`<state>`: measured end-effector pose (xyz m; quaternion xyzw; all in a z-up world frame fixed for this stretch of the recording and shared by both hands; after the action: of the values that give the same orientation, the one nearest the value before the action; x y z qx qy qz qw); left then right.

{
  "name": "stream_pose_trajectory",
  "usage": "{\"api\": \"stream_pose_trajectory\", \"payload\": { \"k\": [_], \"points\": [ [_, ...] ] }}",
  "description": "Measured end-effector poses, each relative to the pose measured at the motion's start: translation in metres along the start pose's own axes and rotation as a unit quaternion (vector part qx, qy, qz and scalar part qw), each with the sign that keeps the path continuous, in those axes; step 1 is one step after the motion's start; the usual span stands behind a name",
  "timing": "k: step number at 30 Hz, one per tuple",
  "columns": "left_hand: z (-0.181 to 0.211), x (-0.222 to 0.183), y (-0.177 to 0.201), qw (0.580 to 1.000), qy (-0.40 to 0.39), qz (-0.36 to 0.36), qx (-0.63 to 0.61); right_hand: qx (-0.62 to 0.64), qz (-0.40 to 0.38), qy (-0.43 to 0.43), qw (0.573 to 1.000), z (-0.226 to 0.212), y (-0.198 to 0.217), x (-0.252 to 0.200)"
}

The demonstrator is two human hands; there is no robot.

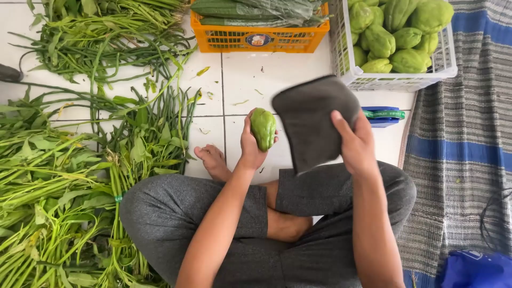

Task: Cleaning chayotes by rubbing them with a cloth while sitting on the floor among other harvested vegetables.

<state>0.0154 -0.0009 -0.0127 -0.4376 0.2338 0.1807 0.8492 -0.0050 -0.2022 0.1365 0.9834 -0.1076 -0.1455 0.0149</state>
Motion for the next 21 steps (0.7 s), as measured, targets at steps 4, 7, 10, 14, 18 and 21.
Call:
{"api": "stream_pose_trajectory", "payload": {
  "k": [4,7,10,14,18,21],
  "points": [
    [-0.021,0.018,0.025,1.0,-0.008,0.003,-0.001,-0.024,-0.099,0.008,0.995,0.039,-0.037,0.029],
    [-0.04,0.032,0.043,0.999,0.028,-0.016,0.027,-0.033,-0.125,-0.059,0.99,0.051,-0.058,0.023],
    [-0.04,0.023,0.034,0.999,0.03,-0.029,0.027,-0.238,-0.119,-0.08,0.961,0.064,-0.064,0.017],
    [-0.023,-0.003,0.007,0.998,-0.004,-0.065,0.011,-0.231,-0.068,0.022,0.97,0.094,-0.064,0.023],
    [-0.02,-0.022,-0.008,0.992,-0.058,-0.111,0.024,-0.281,-0.033,0.275,0.919,0.088,-0.072,0.01],
    [-0.005,-0.037,-0.019,0.986,-0.071,-0.112,0.102,-0.383,-0.061,0.273,0.88,0.067,-0.078,-0.003]
  ]
}}
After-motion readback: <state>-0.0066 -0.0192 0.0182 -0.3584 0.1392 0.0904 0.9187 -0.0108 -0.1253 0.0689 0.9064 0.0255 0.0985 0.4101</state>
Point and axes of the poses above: each hand's wrist, its own x-axis towards the middle knuckle, its own y-axis out of the back of the hand, z = x × y, the point moved 2 cm from there along x, towards the middle knuckle, and after that the axes turned 10 degrees about -y, right-handed, at the moved point
